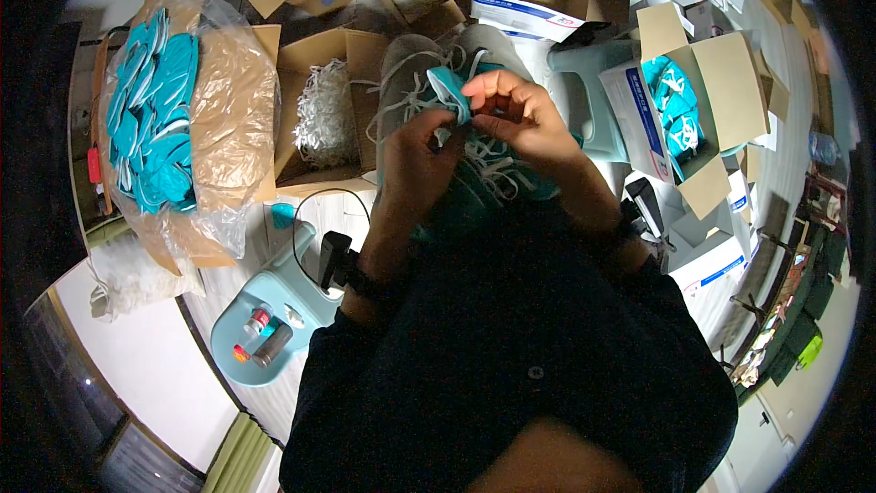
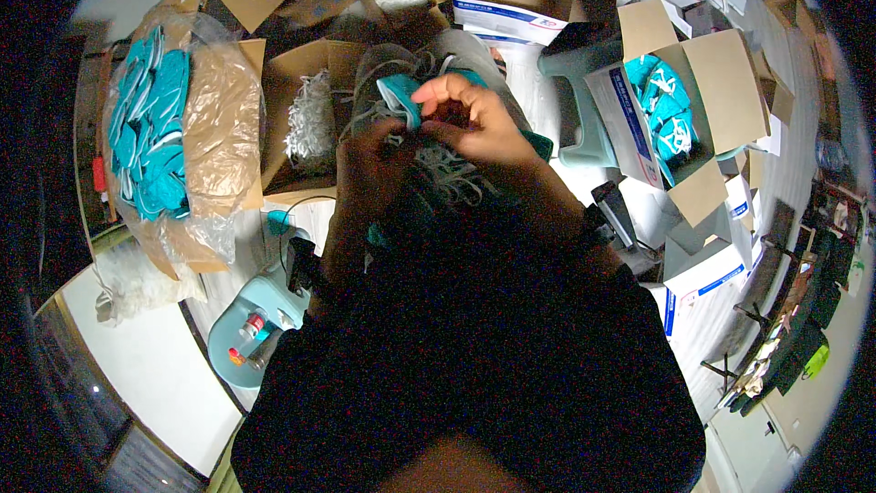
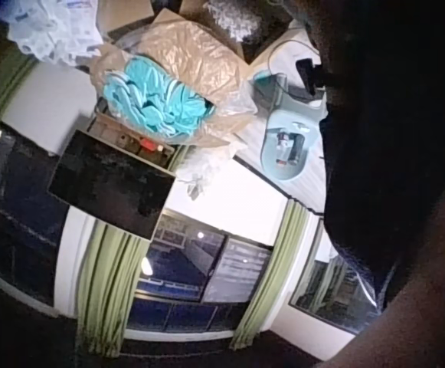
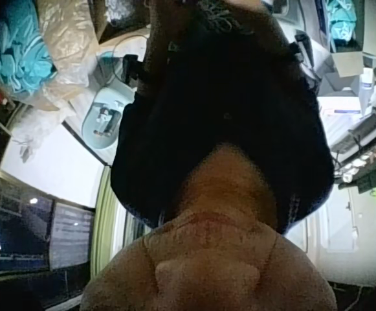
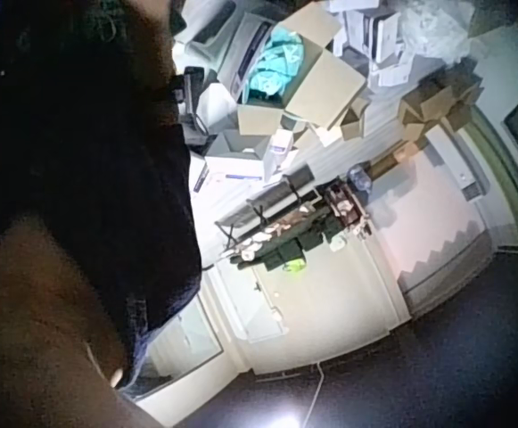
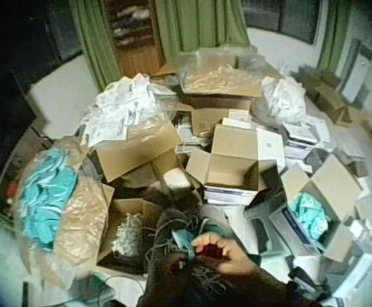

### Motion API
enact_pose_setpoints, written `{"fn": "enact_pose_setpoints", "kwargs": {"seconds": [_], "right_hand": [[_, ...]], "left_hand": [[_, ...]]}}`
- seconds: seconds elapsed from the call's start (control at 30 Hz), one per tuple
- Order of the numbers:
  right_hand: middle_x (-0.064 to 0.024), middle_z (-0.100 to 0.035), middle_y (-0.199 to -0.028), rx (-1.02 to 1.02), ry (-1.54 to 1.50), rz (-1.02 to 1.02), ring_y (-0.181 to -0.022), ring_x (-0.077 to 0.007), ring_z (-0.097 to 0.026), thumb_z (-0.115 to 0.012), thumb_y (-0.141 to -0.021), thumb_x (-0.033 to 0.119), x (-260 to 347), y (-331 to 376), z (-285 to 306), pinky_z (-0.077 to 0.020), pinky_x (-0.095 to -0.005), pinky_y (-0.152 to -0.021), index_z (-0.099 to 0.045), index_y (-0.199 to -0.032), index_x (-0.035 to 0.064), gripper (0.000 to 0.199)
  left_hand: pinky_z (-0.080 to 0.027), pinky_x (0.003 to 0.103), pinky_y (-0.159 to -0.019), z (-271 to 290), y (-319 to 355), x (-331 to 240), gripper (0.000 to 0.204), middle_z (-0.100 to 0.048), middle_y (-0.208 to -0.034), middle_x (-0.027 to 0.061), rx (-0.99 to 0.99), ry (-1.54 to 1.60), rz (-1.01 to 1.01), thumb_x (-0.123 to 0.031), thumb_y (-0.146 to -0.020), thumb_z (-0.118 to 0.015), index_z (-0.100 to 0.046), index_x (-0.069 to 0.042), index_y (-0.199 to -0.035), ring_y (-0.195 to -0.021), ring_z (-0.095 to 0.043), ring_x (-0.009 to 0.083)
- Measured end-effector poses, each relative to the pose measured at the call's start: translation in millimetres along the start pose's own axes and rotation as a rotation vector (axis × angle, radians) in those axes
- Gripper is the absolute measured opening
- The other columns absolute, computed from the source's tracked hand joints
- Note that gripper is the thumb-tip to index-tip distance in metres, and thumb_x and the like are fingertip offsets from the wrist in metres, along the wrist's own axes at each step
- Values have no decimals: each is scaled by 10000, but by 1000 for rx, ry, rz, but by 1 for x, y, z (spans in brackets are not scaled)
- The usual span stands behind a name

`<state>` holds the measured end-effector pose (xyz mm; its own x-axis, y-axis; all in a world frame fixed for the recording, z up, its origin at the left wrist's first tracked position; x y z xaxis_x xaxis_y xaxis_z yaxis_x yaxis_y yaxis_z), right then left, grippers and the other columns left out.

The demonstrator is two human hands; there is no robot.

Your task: The recorder is sorting and inspecting turquoise face masks from various cardboard boxes and piles.

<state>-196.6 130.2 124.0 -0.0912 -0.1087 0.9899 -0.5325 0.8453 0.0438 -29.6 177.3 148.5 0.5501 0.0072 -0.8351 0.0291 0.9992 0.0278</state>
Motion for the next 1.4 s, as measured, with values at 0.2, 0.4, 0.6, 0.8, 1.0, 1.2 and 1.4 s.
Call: {"fn": "enact_pose_setpoints", "kwargs": {"seconds": [0.2, 0.4, 0.6, 0.8, 1.0, 1.2, 1.4], "right_hand": [[-26, -592, -811, -85, 331, 92, -737, -88, -565, -578, -840, -76, 6, 0, -7, -455, -226, -682, -600, -922, 20, 129], [-32, -608, -761, -370, 473, 205, -706, -98, -555, -593, -836, -51, -25, -4, 52, -450, -235, -663, -614, -800, 4, 69], [-112, -676, -934, -270, 658, 325, -808, -169, -628, -660, -847, 107, 37, -3, 1, -487, -289, -728, -687, -965, 31, 143], [-55, -596, -787, -171, 514, 267, -718, -159, -594, -693, -787, 29, 18, 5, -31, -468, -274, -591, -617, -905, 26, 140], [-77, -559, -743, -131, 637, 444, -705, -260, -577, -640, -783, -1, 15, -4, -24, -477, -347, -590, -546, -794, 35, 101], [-112, -578, -776, -153, 808, 351, -654, -233, -593, -582, -859, 60, -16, 16, 28, -494, -330, -583, -551, -865, 18, 53], [-153, -578, -1141, -142, 447, 417, -997, -197, -559, -646, -757, -22, 38, -1, -8, -451, -286, -813, -581, -1102, 25, 354]], "left_hand": [[-454, 320, -520, -1, 1, -1, 96, -635, -708, 121, -104, 12, -41, -94, -800, -660, -632, -39, -874, -562, -595, 184], [-457, 270, -516, 36, 23, -18, 77, -618, -676, 72, -238, -16, -170, -55, -811, -666, -616, -21, -859, -560, -567, 110], [-454, 227, -538, 39, 13, -3, 73, -577, -697, 39, -298, 132, 46, -44, -860, -620, -557, -16, -885, -595, -530, 63], [-409, 221, -530, 24, 11, -4, 82, -514, -707, 9, -332, 135, -22, -42, -873, -603, -529, -22, -904, -636, -479, 57], [-309, 192, -520, 23, 18, 10, 102, -441, -678, -42, -510, 479, -34, -42, -879, -615, -521, -55, -841, -581, -361, 45], [-303, 197, -525, 93, 24, 19, 116, -460, -669, -38, -746, 522, 71, -120, -900, -620, -546, -55, -838, -586, -372, 47], [-383, 192, -667, 47, 13, 29, 93, -566, -810, -11, -305, 659, 163, -51, -830, -687, -609, -49, -880, -721, -488, 71]]}}
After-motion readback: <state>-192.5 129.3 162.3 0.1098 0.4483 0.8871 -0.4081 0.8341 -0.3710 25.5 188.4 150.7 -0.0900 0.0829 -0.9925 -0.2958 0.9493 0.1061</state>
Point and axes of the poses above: each hand's wrist, its own y-axis away from the middle knuckle, its own z-axis out of the back of the hand, x = y × z, the point moved 2 cm from there along -y, towards the middle knuckle
